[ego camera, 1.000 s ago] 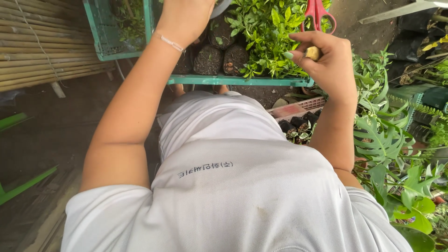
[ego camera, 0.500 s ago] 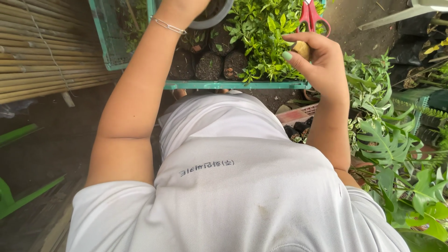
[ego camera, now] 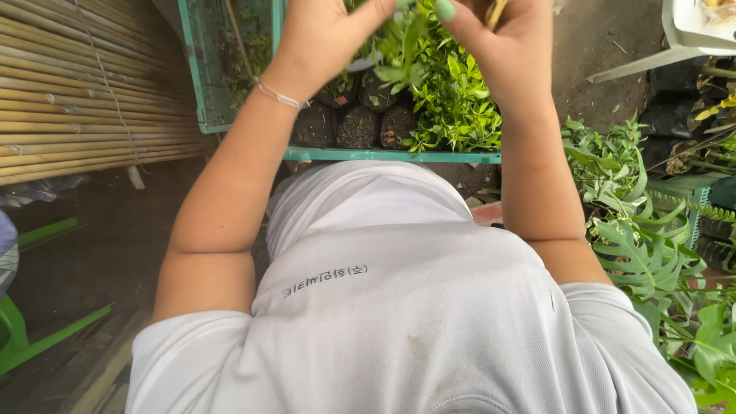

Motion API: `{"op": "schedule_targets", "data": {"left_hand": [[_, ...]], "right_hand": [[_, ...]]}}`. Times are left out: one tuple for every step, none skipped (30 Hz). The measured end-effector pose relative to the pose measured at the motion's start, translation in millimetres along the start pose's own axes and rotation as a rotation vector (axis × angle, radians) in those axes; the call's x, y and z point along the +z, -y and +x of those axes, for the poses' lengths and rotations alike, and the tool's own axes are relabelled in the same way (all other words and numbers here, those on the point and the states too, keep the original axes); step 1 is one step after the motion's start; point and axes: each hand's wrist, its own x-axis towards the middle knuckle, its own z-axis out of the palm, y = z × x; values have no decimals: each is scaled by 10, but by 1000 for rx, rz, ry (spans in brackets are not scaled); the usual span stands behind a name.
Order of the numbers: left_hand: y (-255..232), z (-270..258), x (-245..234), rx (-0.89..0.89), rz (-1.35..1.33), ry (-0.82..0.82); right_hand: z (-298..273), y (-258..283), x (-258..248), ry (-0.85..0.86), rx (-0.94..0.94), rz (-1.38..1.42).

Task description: The person is trimming plant cuttings with scissors and planting them into soil bags in a crate.

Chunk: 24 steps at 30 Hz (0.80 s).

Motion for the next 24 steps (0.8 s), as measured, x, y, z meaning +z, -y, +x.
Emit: {"op": "schedule_targets", "data": {"left_hand": [[-170,-5,-6,65,-169,3],[-233,-4,-24,71,-164,0],[-295,-3,-43,129,-278,-12],[-356,-13,-64,185,-392,-24],[-394,-17,-108,190,-387,-28],[-430,-24,-141,159,-362,-16],[-465,-29,-170,128,-337,-4],[-498,-34,-188,130,-335,-4],[-531,-38,-202,75,-379,42],[-565,-42,-207,19,-424,92],[-625,-41,-207,21,-424,96],[-685,-38,-201,-18,-358,82],[-745,-35,-195,-56,-291,69],[-761,-40,-186,-53,-293,73],[-776,-44,-177,68,-218,50],[-789,-49,-172,190,-143,29],[-817,-47,-174,192,-144,33],[-845,-53,-173,179,-77,57],[-873,-60,-172,165,-10,80],[-894,-53,-197,166,-10,83],[-916,-47,-223,200,32,103],[-939,-41,-249,234,74,121],[-964,-27,-301,236,74,122],[-989,-10,-354,322,236,6]], "right_hand": [[66,-1,39,37,28,151],[119,100,84,39,20,151],[170,201,131,92,41,198],[219,302,183,149,64,247],[217,261,147,154,57,249],[207,217,106,178,81,266],[197,169,61,201,105,283],[192,198,55,201,102,284],[186,225,45,203,98,255],[168,254,30,200,96,226],[172,294,38,197,95,226],[174,335,42,224,90,187],[176,376,44,251,84,148],[160,382,29,246,84,146],[145,388,14,228,90,155],[132,391,2,211,97,165],[115,405,-22,206,96,164],[90,417,-46,179,132,148],[64,430,-68,154,168,131],[33,418,-133,150,168,131],[0,408,-195,190,182,113],[-30,398,-259,231,194,94],[-59,397,-327,228,193,93],[-79,395,-395,244,208,188]]}}
